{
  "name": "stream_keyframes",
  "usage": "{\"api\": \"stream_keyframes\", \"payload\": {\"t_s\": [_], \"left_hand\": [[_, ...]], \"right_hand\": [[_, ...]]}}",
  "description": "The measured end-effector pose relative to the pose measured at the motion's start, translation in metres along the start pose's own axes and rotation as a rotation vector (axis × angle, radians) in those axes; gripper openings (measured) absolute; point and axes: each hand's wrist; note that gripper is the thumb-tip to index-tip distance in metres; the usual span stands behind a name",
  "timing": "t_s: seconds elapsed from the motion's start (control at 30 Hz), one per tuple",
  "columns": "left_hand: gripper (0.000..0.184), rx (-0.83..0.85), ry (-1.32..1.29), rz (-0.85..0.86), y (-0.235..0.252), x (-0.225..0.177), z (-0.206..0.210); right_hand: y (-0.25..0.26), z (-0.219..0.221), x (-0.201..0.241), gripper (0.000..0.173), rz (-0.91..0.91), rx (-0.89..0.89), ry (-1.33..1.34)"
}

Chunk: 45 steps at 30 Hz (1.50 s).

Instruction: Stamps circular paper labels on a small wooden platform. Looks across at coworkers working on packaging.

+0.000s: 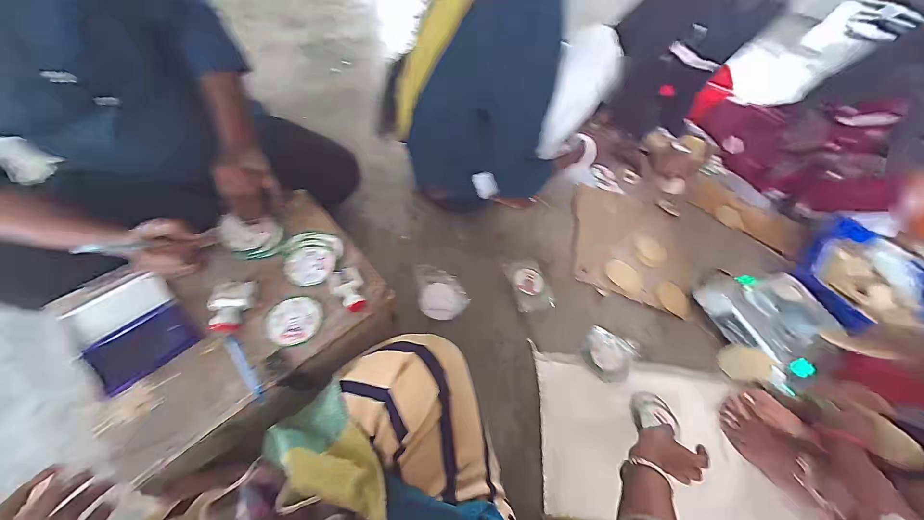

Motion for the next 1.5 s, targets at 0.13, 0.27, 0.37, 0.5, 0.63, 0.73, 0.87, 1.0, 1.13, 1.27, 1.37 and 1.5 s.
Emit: {"api": "stream_keyframes", "payload": {"t_s": [0.13,0.27,0.37,0.5,0.63,0.73,0.87,1.0,1.13,1.27,1.37,1.5], "left_hand": [[0.031,-0.100,0.008,0.125,0.001,0.009,0.016],[0.045,-0.042,0.264,0.495,0.011,0.051,0.000],[0.044,-0.039,0.452,0.657,0.012,0.069,-0.010],[0.046,-0.031,0.381,0.645,0.017,0.068,-0.011],[0.050,-0.023,0.317,0.597,0.022,0.071,-0.009],[0.051,-0.018,0.349,0.596,0.023,0.073,-0.009],[0.049,-0.020,0.367,0.574,0.023,0.073,-0.008],[0.050,-0.030,0.431,0.583,0.025,0.074,-0.006],[0.051,-0.011,0.465,0.596,0.025,0.072,-0.006],[0.052,-0.018,0.445,0.574,0.024,0.072,-0.006],[0.051,-0.027,0.431,0.586,0.023,0.073,-0.007],[0.049,-0.035,0.451,0.617,0.022,0.071,-0.008]], "right_hand": [[-0.103,-0.006,0.115,0.070,-0.547,0.115,0.329],[-0.236,-0.035,0.201,0.049,-1.263,0.389,0.462],[-0.303,-0.063,0.239,0.030,-1.623,0.455,-0.043],[-0.346,-0.055,0.269,0.031,-1.649,0.555,-0.916],[-0.350,0.006,0.282,0.032,-1.839,0.716,-1.334],[-0.359,0.020,0.273,0.041,-1.797,0.612,-1.490],[-0.344,0.047,0.264,0.052,-1.806,0.533,-1.373],[-0.332,0.049,0.263,0.060,-1.844,0.515,-1.191],[-0.337,0.034,0.262,0.052,-1.817,0.445,-1.218],[-0.336,0.024,0.261,0.045,-1.787,0.398,-1.181],[-0.335,0.012,0.261,0.039,-1.793,0.382,-1.204],[-0.335,-0.024,0.258,0.030,-1.826,0.278,-1.217]]}}
Point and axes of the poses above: each hand's wrist, its own y-axis towards the middle knuckle, its own z-axis out of the palm, x = y × z, and after that the axes turned 15 degrees about -y, right-handed
